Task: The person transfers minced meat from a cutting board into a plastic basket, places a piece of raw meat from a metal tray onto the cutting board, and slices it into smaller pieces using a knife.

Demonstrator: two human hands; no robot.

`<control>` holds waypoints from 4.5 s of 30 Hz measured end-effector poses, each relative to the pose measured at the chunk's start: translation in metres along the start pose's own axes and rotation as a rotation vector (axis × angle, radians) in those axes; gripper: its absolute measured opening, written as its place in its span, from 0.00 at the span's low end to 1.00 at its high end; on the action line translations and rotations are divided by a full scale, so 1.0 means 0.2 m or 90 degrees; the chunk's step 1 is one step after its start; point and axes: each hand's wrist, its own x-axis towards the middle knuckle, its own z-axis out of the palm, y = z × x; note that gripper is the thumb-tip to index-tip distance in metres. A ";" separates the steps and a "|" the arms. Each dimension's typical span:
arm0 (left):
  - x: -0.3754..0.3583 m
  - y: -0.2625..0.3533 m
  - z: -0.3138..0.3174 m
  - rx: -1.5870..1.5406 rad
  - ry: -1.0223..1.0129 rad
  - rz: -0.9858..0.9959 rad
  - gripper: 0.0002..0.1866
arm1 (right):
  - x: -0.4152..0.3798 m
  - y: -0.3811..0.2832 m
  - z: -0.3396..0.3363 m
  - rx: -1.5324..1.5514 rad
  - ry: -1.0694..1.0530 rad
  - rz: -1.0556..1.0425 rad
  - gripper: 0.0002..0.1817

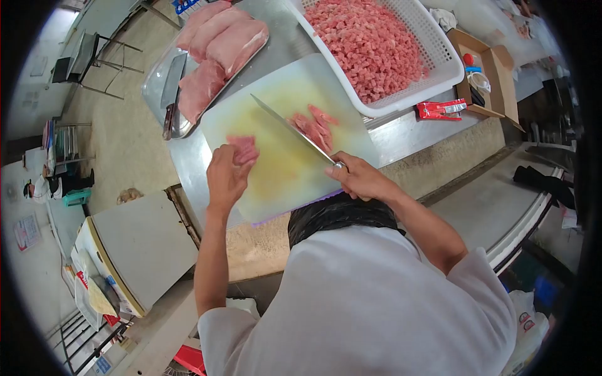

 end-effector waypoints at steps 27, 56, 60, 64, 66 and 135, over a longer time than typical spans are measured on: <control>0.07 0.22 0.61 -0.228 0.133 0.067 0.08 | 0.06 -0.21 0.17 -0.099 0.104 -0.106 0.25; 0.03 0.18 0.64 -0.260 0.155 0.067 0.08 | 0.27 -0.14 0.22 -0.179 0.153 -0.227 0.24; 0.01 0.18 0.63 -0.299 0.179 0.078 0.08 | 0.25 -0.19 0.21 -0.176 0.143 -0.235 0.24; 0.00 0.17 0.66 -0.258 0.189 0.057 0.08 | -0.11 -0.40 0.15 -0.151 0.046 -0.029 0.24; 0.00 0.17 0.64 -0.232 0.181 0.056 0.08 | -0.14 -0.34 0.18 -0.142 0.052 -0.006 0.24; -0.02 0.10 0.50 -0.214 0.148 -0.023 0.10 | 0.05 -0.28 0.20 -0.228 0.018 -0.112 0.26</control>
